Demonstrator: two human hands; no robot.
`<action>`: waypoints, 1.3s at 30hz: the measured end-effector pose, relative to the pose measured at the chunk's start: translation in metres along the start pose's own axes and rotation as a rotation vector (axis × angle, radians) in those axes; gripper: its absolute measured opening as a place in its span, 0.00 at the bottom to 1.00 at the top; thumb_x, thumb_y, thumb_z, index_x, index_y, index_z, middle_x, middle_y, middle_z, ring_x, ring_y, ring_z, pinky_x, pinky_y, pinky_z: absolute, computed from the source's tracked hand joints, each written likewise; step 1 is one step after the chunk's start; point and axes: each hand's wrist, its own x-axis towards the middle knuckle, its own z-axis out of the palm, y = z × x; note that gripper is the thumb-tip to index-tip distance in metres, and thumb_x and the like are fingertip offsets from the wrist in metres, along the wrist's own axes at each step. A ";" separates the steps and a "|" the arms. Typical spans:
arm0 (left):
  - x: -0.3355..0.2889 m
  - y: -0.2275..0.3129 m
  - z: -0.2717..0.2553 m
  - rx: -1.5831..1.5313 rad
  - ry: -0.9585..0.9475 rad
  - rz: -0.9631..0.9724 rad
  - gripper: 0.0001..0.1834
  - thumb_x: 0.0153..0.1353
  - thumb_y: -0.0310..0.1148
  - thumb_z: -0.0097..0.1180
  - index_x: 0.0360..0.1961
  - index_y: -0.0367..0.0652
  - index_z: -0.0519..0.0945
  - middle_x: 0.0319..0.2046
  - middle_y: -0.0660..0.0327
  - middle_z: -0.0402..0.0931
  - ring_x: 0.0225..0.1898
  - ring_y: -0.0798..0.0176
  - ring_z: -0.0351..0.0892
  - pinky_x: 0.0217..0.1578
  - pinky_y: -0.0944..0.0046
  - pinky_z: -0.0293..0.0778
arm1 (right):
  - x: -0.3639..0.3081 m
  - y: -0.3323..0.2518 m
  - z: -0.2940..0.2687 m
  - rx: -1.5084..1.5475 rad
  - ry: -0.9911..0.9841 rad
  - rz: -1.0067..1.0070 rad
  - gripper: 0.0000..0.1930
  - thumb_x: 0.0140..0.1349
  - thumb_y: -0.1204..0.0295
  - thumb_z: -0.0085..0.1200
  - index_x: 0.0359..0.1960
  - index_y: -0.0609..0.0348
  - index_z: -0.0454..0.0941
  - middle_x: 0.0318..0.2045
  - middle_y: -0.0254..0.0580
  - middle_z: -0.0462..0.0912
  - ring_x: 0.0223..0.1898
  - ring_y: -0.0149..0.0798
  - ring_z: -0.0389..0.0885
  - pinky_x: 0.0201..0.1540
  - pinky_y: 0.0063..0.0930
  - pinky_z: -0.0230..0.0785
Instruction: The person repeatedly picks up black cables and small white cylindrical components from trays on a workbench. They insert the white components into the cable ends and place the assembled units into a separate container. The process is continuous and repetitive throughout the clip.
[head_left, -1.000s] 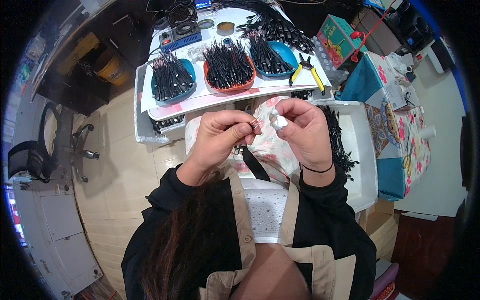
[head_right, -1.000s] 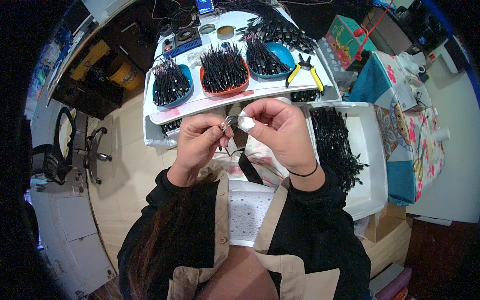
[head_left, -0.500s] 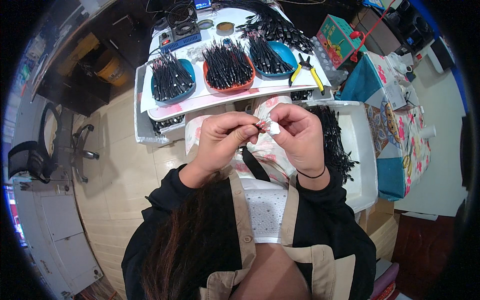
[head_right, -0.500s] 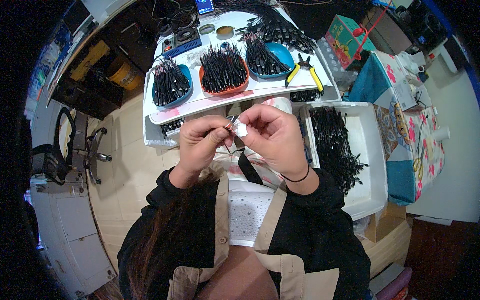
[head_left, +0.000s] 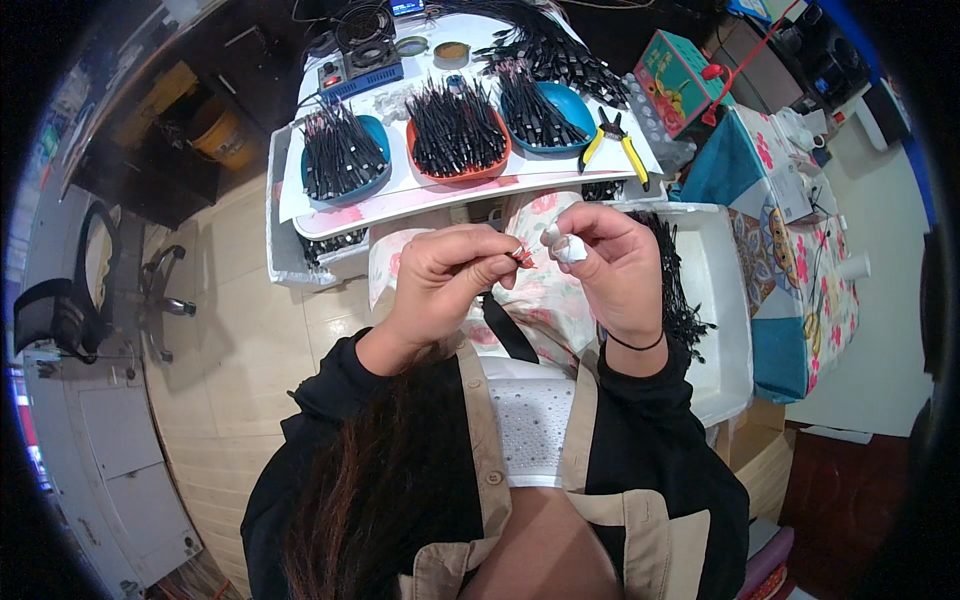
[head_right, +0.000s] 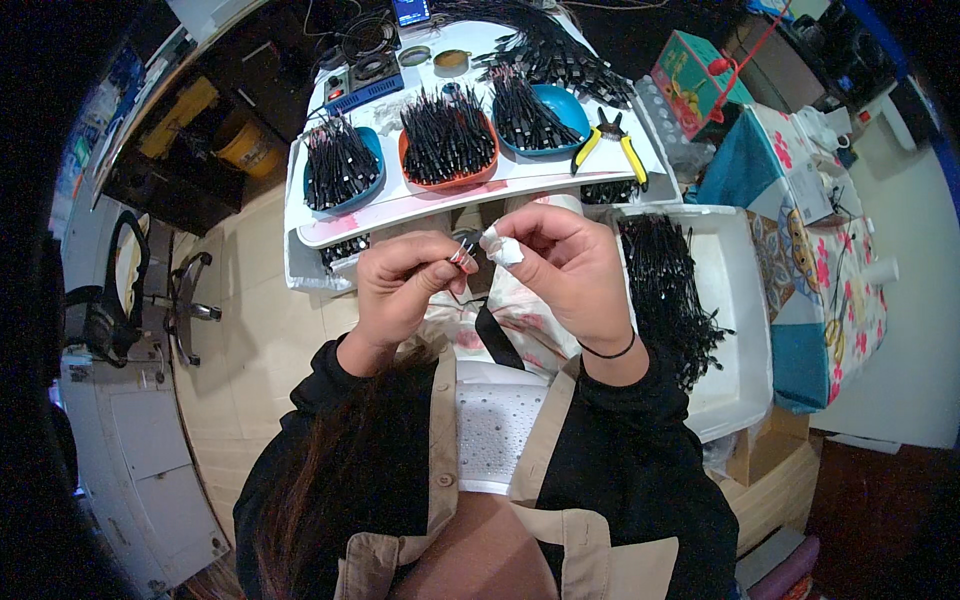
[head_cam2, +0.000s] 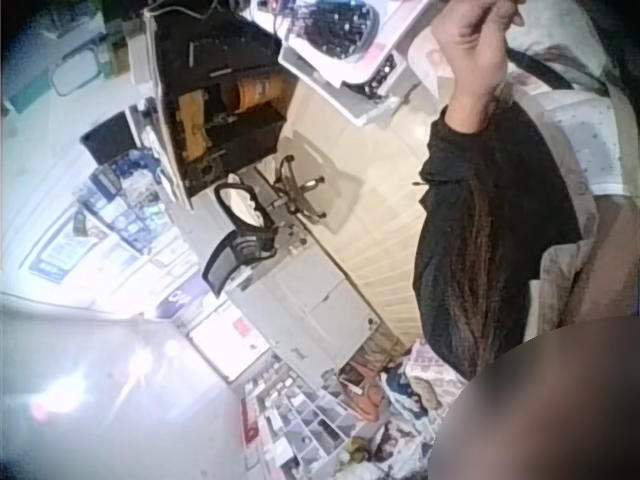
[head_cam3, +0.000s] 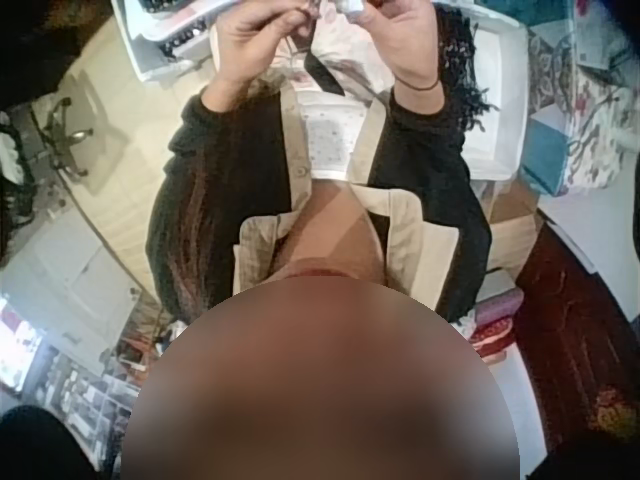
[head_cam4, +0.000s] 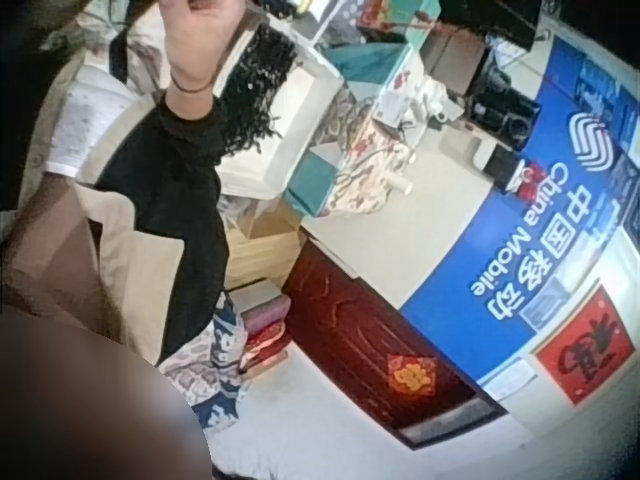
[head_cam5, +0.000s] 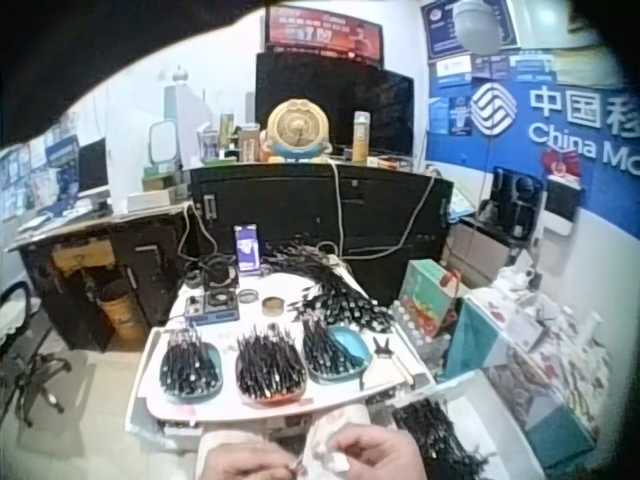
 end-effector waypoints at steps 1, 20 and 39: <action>0.000 0.000 0.000 0.001 0.001 0.005 0.08 0.62 0.27 0.57 0.34 0.31 0.81 0.29 0.56 0.79 0.26 0.71 0.75 0.27 0.73 0.71 | 0.000 0.000 0.000 0.001 -0.015 0.005 0.11 0.60 0.75 0.60 0.42 0.67 0.78 0.36 0.35 0.81 0.36 0.23 0.77 0.39 0.16 0.69; -0.001 0.006 0.004 0.287 -0.054 -0.047 0.08 0.60 0.27 0.58 0.36 0.31 0.81 0.27 0.57 0.79 0.26 0.70 0.76 0.27 0.70 0.71 | 0.004 -0.008 0.011 -1.072 -0.050 -0.427 0.10 0.57 0.71 0.55 0.23 0.60 0.69 0.19 0.46 0.72 0.20 0.48 0.74 0.22 0.35 0.62; 0.004 0.012 -0.019 -0.211 -0.203 -0.492 0.08 0.63 0.27 0.57 0.37 0.33 0.81 0.31 0.65 0.80 0.32 0.79 0.73 0.32 0.76 0.69 | 0.018 -0.021 -0.005 -1.047 -0.297 -0.682 0.16 0.33 0.81 0.66 0.29 0.60 0.79 0.31 0.39 0.78 0.34 0.41 0.75 0.35 0.33 0.67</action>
